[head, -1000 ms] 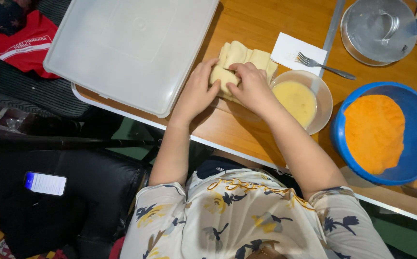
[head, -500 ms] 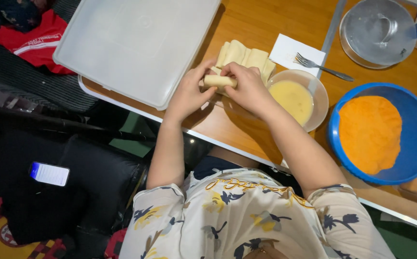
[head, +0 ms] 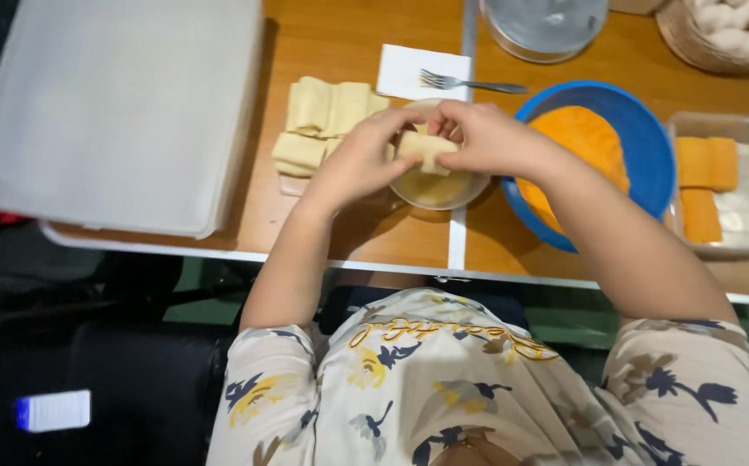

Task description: Dipping pastries into egg wash and breading them with crumbs.

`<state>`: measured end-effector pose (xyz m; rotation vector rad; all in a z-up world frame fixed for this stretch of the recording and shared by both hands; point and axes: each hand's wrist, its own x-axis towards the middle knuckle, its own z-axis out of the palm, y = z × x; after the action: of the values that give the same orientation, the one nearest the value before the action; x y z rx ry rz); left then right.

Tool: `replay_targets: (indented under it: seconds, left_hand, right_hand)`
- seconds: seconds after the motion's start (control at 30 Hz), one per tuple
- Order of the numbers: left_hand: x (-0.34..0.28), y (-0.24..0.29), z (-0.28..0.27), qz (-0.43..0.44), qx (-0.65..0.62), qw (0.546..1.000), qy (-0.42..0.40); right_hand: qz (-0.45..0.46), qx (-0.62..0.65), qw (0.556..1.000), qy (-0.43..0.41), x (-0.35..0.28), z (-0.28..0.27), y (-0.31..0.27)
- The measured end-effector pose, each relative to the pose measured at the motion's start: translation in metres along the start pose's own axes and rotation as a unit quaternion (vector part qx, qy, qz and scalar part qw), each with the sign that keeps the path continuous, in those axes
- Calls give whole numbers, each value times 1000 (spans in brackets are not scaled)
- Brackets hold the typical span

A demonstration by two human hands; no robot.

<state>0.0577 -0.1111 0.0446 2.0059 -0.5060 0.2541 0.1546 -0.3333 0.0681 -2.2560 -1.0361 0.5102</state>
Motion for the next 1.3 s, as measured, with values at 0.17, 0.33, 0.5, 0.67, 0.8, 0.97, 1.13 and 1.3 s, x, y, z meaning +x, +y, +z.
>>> replay_targets:
  seconds: [0.17, 0.33, 0.5, 0.67, 0.8, 0.97, 1.13, 1.3]
  left_hand:
    - [11, -12, 40, 5, 67, 998, -20]
    - [9, -25, 58, -22, 117, 992, -30]
    - [9, -34, 64, 6, 138, 990, -18]
    - [9, -41, 68, 39, 241, 970, -9]
    - [10, -44, 69, 55, 318, 946, 18]
    - [9, -45, 64, 80, 347, 933, 51]
    - [9, -32, 44, 96, 275, 953, 84]
    - [7, -27, 36, 71, 250, 957, 132]
  right_hand:
    - [21, -33, 999, -1, -8, 13, 40]
    - [23, -151, 988, 2, -7, 21, 40]
    - [45, -212, 975, -46, 0, 20, 33]
    - [34, -238, 970, -33, 11, 26, 41]
    - [-1, -260, 965, 21, 15, 32, 49]
    - [-35, -257, 965, 39, 19, 17, 52]
    - [-22, -268, 961, 68, 32, -27, 75]
    - [73, -357, 931, 34, 60, -42, 125]
